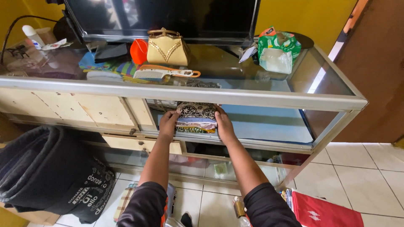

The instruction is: Folding various pieces of patterned fabric and placing them neatly inside a glass-fronted wooden cabinet.

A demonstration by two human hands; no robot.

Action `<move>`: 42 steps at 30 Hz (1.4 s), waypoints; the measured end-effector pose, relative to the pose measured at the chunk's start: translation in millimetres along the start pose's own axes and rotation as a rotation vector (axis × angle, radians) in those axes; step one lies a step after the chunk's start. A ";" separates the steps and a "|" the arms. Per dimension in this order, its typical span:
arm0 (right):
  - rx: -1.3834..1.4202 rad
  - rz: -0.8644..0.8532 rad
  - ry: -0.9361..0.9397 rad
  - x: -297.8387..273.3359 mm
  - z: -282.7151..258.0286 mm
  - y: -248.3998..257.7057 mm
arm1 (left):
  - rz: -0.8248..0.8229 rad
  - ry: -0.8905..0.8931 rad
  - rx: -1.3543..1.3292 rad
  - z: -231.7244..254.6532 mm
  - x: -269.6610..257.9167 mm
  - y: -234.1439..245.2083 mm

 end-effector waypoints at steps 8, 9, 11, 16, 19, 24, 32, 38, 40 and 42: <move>-0.185 -0.002 0.076 -0.7 12.0 -4.2 | -0.010 0.062 0.048 -6.5 5.6 3.0; -0.217 -0.031 0.149 -2.7 11.8 -7.8 | -0.010 0.122 0.054 2.9 -10.6 2.6; -0.196 -0.042 0.134 -2.2 6.8 -8.4 | -0.025 0.135 0.057 36.6 -45.8 -4.4; -0.136 -0.066 0.015 3.7 29.6 -7.3 | -0.058 0.155 0.029 77.6 -88.3 -13.8; -0.126 -0.082 0.048 5.3 26.5 -3.9 | -0.064 0.132 0.064 41.7 -49.1 -9.2; -0.171 -0.069 0.033 6.6 33.3 -5.6 | -0.075 0.194 0.138 20.1 -15.5 -8.3; -0.172 -0.079 0.016 9.2 29.6 -5.7 | -0.105 0.197 0.157 23.0 -18.4 -7.2; -0.148 -0.090 0.001 7.7 28.2 -5.6 | -0.105 0.195 0.150 18.7 -13.8 -7.7; -0.151 -0.087 0.001 8.0 31.2 -5.3 | -0.104 0.193 0.146 18.9 -14.8 -8.1; -0.144 -0.088 0.022 8.3 31.3 -4.8 | -0.106 0.204 0.139 21.8 -21.7 -9.1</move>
Point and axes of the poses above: each hand's wrist, its own x-axis towards the middle knuckle, its own y-axis out of the back of the hand, z = x × y, the point moved 1 cm from there along x, towards the middle knuckle, and after that the axes turned 14 degrees about y, right-handed, at the moved point
